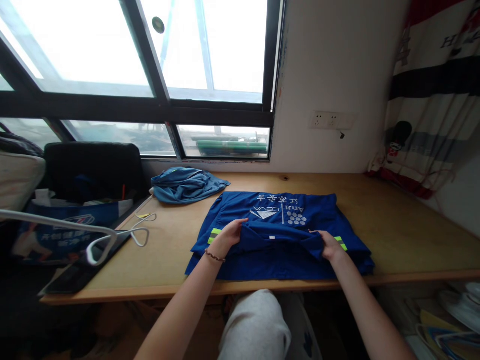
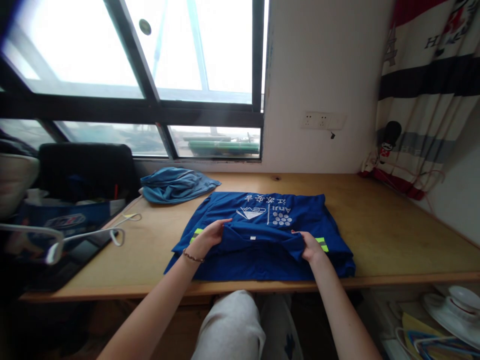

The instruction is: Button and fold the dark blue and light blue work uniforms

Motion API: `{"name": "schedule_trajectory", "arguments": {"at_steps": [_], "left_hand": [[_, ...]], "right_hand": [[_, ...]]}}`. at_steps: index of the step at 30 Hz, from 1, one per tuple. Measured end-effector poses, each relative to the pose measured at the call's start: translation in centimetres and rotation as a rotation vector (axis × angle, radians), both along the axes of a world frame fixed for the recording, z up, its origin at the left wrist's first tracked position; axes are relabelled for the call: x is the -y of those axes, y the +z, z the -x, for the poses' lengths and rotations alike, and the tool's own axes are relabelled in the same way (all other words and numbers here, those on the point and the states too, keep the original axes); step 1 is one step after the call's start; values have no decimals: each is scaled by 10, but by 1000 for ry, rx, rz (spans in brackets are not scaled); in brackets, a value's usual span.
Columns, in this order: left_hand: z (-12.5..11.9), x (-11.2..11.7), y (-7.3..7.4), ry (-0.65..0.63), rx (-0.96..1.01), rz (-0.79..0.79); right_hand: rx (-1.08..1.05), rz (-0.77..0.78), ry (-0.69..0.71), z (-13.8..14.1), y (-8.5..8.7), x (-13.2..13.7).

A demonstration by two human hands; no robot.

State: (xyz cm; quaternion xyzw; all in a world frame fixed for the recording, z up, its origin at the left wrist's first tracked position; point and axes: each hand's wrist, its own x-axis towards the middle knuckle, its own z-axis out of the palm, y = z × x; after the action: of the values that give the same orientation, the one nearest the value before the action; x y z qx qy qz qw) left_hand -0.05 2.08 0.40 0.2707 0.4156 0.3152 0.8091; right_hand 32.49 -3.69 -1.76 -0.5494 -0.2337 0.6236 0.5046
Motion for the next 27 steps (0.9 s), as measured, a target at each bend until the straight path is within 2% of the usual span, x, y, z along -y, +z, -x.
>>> {"name": "schedule_trajectory", "arguments": {"at_steps": [2,5,7,9,10,11,12,14,16,18,20,22,25,27], "left_hand": [[-3,-3,2,38,-44,-23],[-5,5,11,136,-199,-197],[-10,21,21,286,-451,-495],[-21,45,30,421,-749,-923],[-29,59,34,415,-862,-1157],[-39,72,37,325,-939,-1376],[-49,85,39,160,-981,-1567],[-70,103,37,-199,-1047,-1816],[-89,109,30,-380,-1173,-1885],[-101,105,19,-426,-1305,-1850],[-106,98,8,-446,-1366,-1803],[-106,92,-2,-449,-1371,-1790],[-104,90,-11,-412,-1326,-1780],[-104,91,-13,-391,-1285,-1768]], "right_hand": [[204,-31,-74,-1,-3,2],[736,-280,-301,0,3,12],[1068,-530,-362,7,16,23],[1256,-768,-207,22,30,34],[1306,-854,-67,31,37,38],[1347,-909,75,41,41,40],[1392,-932,187,49,44,40],[1487,-891,268,61,45,34],[1505,-781,281,63,43,22],[1413,-689,376,58,44,11],[1301,-662,455,49,49,3],[1226,-680,400,40,59,0],[1147,-684,218,32,73,1],[1067,-663,221,30,79,1]]}}
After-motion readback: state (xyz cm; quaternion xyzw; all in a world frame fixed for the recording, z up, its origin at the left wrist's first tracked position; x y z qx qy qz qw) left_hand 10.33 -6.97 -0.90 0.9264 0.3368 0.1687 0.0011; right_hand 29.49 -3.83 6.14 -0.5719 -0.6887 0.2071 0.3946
